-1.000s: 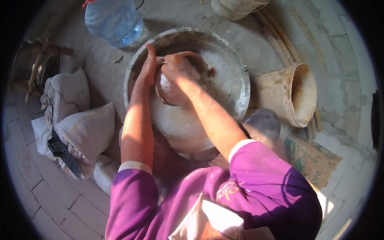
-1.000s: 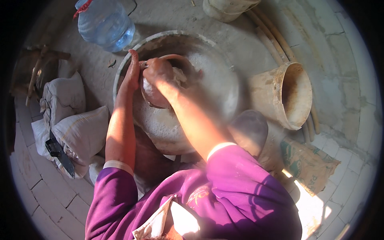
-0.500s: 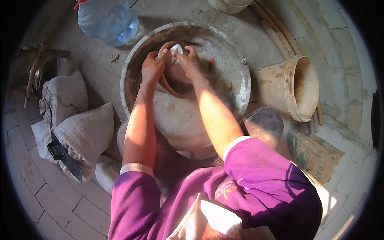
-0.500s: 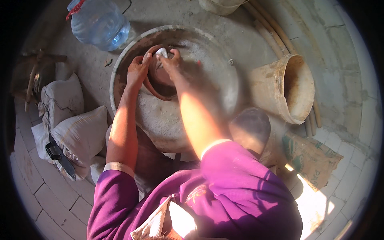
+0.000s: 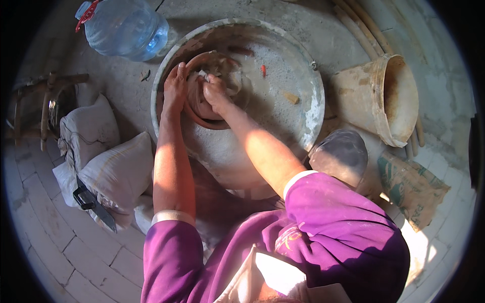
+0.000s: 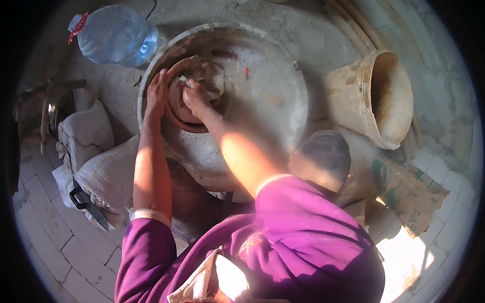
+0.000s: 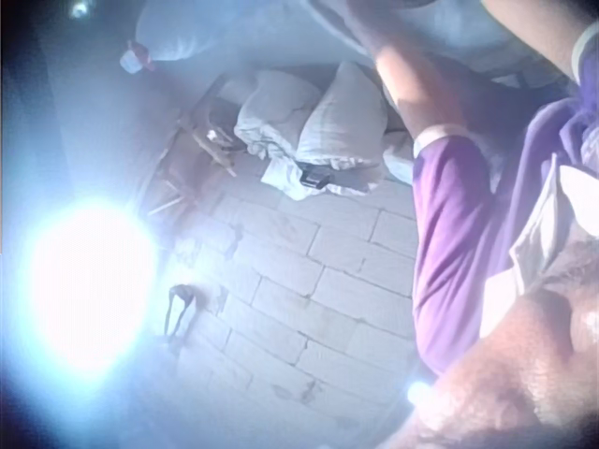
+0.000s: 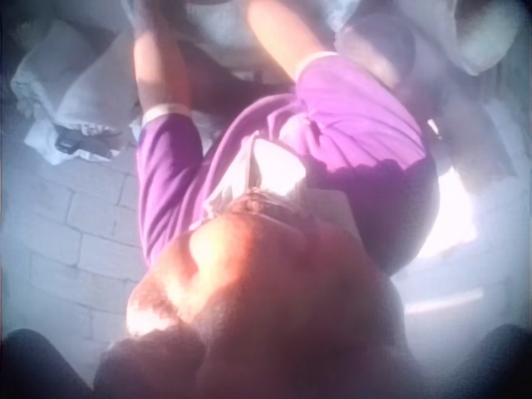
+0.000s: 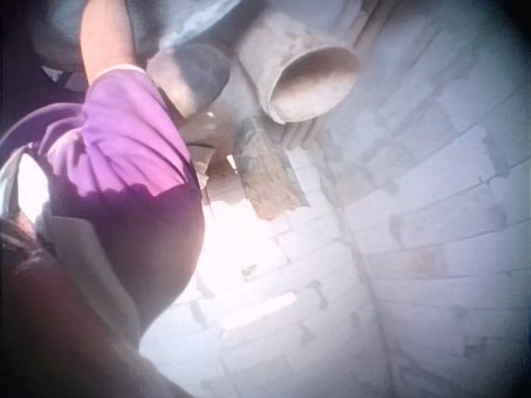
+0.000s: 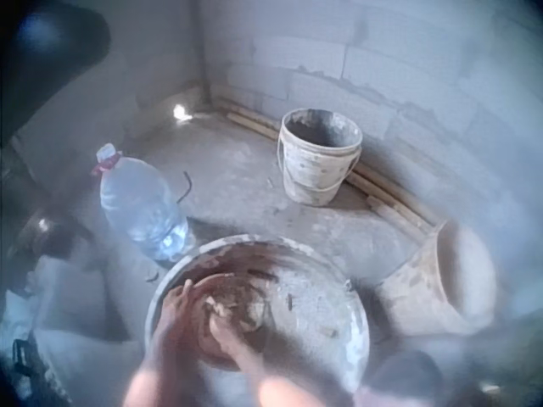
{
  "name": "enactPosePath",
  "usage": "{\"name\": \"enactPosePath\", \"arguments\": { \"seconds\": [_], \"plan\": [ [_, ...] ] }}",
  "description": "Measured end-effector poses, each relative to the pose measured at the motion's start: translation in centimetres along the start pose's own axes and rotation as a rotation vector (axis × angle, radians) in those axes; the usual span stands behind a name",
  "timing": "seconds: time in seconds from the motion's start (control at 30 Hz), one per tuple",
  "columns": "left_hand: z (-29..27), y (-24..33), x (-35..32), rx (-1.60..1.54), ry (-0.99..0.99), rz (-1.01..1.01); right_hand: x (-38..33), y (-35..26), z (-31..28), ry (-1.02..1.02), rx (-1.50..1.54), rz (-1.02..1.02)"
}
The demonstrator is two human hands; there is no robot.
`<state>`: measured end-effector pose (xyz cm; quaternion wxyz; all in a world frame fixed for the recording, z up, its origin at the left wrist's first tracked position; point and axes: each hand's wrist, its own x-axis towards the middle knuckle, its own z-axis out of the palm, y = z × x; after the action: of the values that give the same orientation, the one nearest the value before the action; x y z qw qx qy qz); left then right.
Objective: The person cleans a metal trowel by scraping it against a bucket and rinsing it in water. They then pour water into a small bucket and use a cloth to wipe the inside of the bucket repeatedly.
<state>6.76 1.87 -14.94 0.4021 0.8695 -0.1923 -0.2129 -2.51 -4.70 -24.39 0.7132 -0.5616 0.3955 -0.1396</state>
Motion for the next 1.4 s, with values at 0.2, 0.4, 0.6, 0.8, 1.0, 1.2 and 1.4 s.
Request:
{"name": "enactPosePath", "arguments": {
  "seconds": [0.2, 0.4, 0.6, 0.8, 1.0, 1.2, 1.4],
  "plan": [
    [1.2, 2.7, -1.4, -0.064, -0.048, -0.015, 6.1, -3.2, -1.4, 0.268, 0.338, 0.062],
    [-0.5, -1.1, -0.4, -0.023, 0.03, 0.034, -2.2, -2.1, 1.4, -0.245, -0.464, -0.374],
    [0.9, 0.4, -0.7, -0.057, -0.024, -0.004, 4.6, -4.6, 0.3, 0.291, 0.214, 0.112],
    [0.2, 0.1, -0.6, -0.05, 0.009, -0.076, -0.2, -0.7, 2.5, -0.024, -0.225, -0.181],
    [1.3, 0.3, -0.8, -0.116, -0.012, -0.031, 5.2, 0.1, 0.5, 0.02, 0.426, 0.121],
    [0.7, 0.1, -0.9, -0.121, -0.043, -0.049, -0.6, -0.9, 1.8, -0.013, -0.011, -0.309],
    [1.8, 0.1, -0.2, -0.113, -0.045, -0.007, 5.2, -3.7, -0.2, 0.092, 0.19, -0.123]
  ]
}}
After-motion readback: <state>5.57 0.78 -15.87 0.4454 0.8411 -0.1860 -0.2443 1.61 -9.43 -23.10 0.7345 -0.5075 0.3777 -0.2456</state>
